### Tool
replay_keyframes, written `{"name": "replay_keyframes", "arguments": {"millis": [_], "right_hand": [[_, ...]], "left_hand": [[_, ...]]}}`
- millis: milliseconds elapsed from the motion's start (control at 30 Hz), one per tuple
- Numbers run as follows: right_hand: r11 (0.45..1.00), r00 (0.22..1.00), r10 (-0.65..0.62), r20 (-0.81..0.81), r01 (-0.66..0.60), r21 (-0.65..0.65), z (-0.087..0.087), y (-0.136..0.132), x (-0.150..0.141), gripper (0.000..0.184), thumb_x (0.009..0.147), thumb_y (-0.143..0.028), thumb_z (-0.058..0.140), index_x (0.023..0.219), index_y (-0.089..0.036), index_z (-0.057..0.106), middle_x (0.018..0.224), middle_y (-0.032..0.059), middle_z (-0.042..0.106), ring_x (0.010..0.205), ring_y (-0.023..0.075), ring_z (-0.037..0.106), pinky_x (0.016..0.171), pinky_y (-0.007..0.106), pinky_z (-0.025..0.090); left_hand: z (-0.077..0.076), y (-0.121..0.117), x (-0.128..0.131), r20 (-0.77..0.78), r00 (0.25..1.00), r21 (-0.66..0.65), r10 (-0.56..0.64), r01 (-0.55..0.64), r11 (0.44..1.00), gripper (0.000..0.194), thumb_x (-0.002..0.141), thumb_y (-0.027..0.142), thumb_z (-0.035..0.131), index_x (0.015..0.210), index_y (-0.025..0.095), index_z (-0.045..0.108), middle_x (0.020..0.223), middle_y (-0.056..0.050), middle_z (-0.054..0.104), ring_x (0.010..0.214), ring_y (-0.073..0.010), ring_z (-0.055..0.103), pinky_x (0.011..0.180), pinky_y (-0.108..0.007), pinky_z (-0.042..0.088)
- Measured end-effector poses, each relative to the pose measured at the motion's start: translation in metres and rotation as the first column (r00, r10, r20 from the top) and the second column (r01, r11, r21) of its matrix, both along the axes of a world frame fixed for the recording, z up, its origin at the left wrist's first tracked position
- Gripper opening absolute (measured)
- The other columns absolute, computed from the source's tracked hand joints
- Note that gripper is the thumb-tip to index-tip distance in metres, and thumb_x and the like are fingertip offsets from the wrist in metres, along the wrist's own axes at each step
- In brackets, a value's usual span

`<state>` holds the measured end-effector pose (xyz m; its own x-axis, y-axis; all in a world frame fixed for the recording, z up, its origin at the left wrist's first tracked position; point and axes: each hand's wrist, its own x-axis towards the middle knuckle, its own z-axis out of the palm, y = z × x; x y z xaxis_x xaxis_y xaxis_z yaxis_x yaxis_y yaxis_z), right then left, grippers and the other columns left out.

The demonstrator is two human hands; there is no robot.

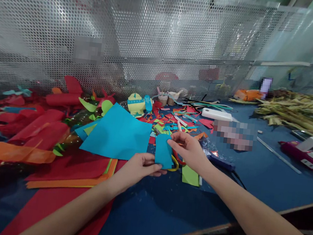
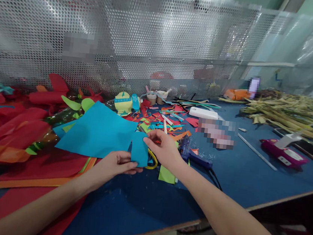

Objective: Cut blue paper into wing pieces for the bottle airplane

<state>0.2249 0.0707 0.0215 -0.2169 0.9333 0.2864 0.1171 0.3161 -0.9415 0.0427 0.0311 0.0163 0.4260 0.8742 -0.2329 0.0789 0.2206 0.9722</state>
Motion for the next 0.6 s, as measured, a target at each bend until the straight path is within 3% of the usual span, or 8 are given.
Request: {"name": "replay_keyframes", "arguments": {"millis": [600], "right_hand": [[0.999, 0.999, 0.016, -0.039, -0.015, 0.036, 0.0027, -0.0024, -0.0028, 0.02, 0.076, -0.038, 0.057, 0.079, -0.019, 0.052, 0.072, -0.0003, 0.052, 0.066, 0.0132, 0.05, 0.063, 0.027, 0.044]], "left_hand": [[0.0004, 0.0005, -0.0009, -0.023, 0.999, 0.033, 0.044, -0.043, 0.999, 0.038, 0.064, 0.046, 0.075, 0.087, 0.015, 0.07, 0.093, -0.01, 0.075, 0.083, -0.0225, 0.071, 0.073, -0.029, 0.055]]}}
